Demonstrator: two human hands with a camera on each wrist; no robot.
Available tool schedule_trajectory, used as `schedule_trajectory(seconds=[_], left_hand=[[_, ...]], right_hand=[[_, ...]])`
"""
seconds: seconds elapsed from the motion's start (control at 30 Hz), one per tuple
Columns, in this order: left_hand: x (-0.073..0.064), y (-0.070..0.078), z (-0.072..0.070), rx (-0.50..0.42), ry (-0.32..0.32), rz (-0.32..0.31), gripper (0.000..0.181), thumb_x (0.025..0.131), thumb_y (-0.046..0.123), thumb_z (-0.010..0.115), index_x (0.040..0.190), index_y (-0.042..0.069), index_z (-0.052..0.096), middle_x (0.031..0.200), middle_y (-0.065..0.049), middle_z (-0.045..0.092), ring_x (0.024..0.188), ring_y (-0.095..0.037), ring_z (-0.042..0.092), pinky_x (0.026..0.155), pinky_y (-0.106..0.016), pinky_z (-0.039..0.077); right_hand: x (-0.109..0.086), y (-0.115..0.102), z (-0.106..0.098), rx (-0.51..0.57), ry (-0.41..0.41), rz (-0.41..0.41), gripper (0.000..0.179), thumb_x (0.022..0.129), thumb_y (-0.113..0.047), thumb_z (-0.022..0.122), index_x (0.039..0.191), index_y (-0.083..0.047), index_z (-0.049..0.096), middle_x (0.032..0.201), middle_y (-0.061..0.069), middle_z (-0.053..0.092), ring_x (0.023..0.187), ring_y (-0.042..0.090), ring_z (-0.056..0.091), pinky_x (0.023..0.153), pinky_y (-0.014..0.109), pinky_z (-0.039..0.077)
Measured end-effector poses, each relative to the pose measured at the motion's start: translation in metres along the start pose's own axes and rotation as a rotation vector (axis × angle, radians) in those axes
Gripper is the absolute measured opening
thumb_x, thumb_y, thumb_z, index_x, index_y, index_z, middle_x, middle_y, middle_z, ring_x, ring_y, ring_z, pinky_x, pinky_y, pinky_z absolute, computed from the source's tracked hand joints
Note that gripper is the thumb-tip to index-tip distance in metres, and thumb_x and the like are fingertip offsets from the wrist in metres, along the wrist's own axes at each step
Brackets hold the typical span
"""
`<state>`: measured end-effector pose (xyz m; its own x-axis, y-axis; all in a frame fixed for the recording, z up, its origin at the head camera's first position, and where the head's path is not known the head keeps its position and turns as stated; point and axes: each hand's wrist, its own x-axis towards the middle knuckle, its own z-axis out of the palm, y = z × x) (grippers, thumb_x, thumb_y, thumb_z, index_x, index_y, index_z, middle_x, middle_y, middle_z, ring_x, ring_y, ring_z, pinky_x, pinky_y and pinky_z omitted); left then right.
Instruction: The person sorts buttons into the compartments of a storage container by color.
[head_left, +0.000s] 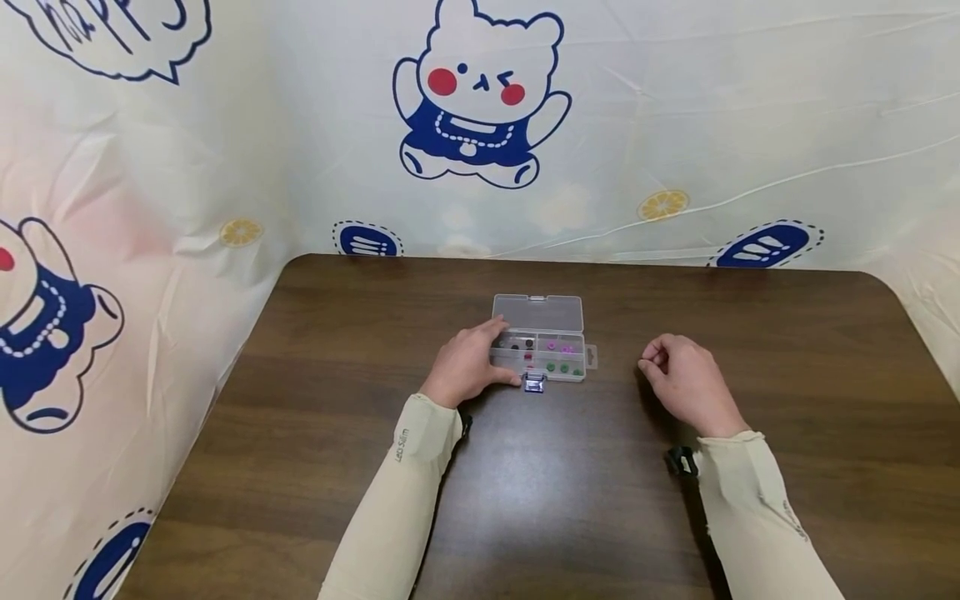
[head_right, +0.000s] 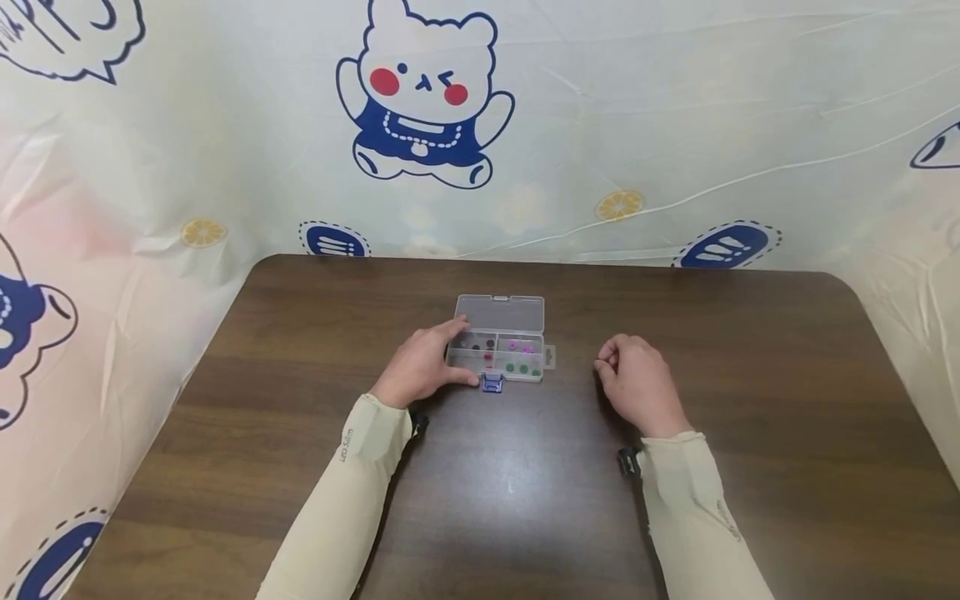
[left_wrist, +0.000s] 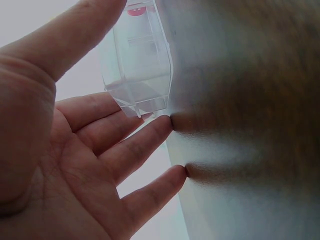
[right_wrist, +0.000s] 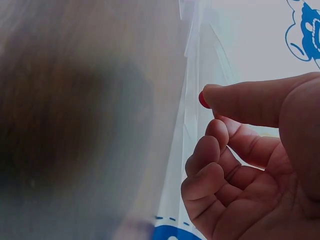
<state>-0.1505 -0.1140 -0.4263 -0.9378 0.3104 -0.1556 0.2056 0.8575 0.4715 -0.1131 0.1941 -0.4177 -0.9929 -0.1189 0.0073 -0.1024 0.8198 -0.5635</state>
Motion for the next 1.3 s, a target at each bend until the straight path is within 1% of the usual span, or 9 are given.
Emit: schedule_trajectory(seconds=[0.33, 0.6, 0.83, 1.0, 1.13, 1.3], left_hand=[[0.0, 0.002, 0.0, 0.009, 0.005, 0.012, 0.091, 0.073, 0.043, 0.09, 0.148, 0.008, 0.051, 0.157, -0.006, 0.042, 0.134, -0.028, 0.051, 0.105, -0.046, 0.046], [0.0, 0.002, 0.0, 0.005, 0.006, 0.011, 0.091, 0.073, 0.042, 0.09, 0.148, 0.008, 0.05, 0.157, -0.006, 0.042, 0.135, -0.028, 0.05, 0.106, -0.046, 0.045], [0.0, 0.002, 0.001, -0.004, 0.0, 0.006, 0.091, 0.073, 0.042, 0.09, 0.148, 0.008, 0.05, 0.157, -0.006, 0.041, 0.136, -0.028, 0.05, 0.107, -0.045, 0.044], [-0.001, 0.001, 0.0, 0.001, 0.004, -0.003, 0.092, 0.073, 0.042, 0.09, 0.148, 0.008, 0.05, 0.157, -0.006, 0.041, 0.136, -0.028, 0.049, 0.108, -0.045, 0.044], [0.0, 0.001, 0.0, 0.0, 0.002, -0.001, 0.092, 0.073, 0.042, 0.09, 0.149, 0.008, 0.049, 0.158, -0.006, 0.041, 0.137, -0.028, 0.048, 0.108, -0.046, 0.043], [0.0, 0.001, 0.001, -0.006, -0.003, -0.006, 0.093, 0.074, 0.042, 0.09, 0.15, 0.008, 0.048, 0.158, -0.005, 0.04, 0.138, -0.028, 0.047, 0.109, -0.046, 0.042]], right_hand=[[0.002, -0.012, 0.005, 0.011, -0.008, -0.01, 0.007, 0.094, -0.008, 0.066, 0.093, -0.002, 0.064, 0.085, 0.011, 0.059, 0.078, 0.027, 0.054, 0.071, 0.04, 0.044], [0.006, -0.021, 0.011, 0.017, 0.008, -0.057, 0.006, 0.094, -0.006, 0.066, 0.091, -0.002, 0.063, 0.083, 0.01, 0.058, 0.078, 0.026, 0.053, 0.072, 0.039, 0.044], [0.008, -0.026, 0.015, 0.025, 0.001, -0.062, 0.005, 0.094, -0.006, 0.067, 0.091, -0.002, 0.064, 0.084, 0.01, 0.058, 0.078, 0.026, 0.053, 0.072, 0.039, 0.045], [0.011, -0.03, 0.018, 0.028, 0.011, -0.086, 0.006, 0.094, -0.006, 0.067, 0.09, -0.003, 0.063, 0.083, 0.009, 0.058, 0.078, 0.026, 0.053, 0.071, 0.039, 0.044], [0.013, -0.033, 0.02, 0.03, 0.017, -0.088, 0.006, 0.093, -0.006, 0.067, 0.09, -0.003, 0.063, 0.083, 0.009, 0.058, 0.078, 0.025, 0.053, 0.071, 0.039, 0.044], [0.014, -0.039, 0.023, 0.039, 0.003, -0.077, 0.006, 0.094, -0.007, 0.067, 0.091, -0.004, 0.063, 0.085, 0.009, 0.058, 0.079, 0.025, 0.053, 0.071, 0.038, 0.045]])
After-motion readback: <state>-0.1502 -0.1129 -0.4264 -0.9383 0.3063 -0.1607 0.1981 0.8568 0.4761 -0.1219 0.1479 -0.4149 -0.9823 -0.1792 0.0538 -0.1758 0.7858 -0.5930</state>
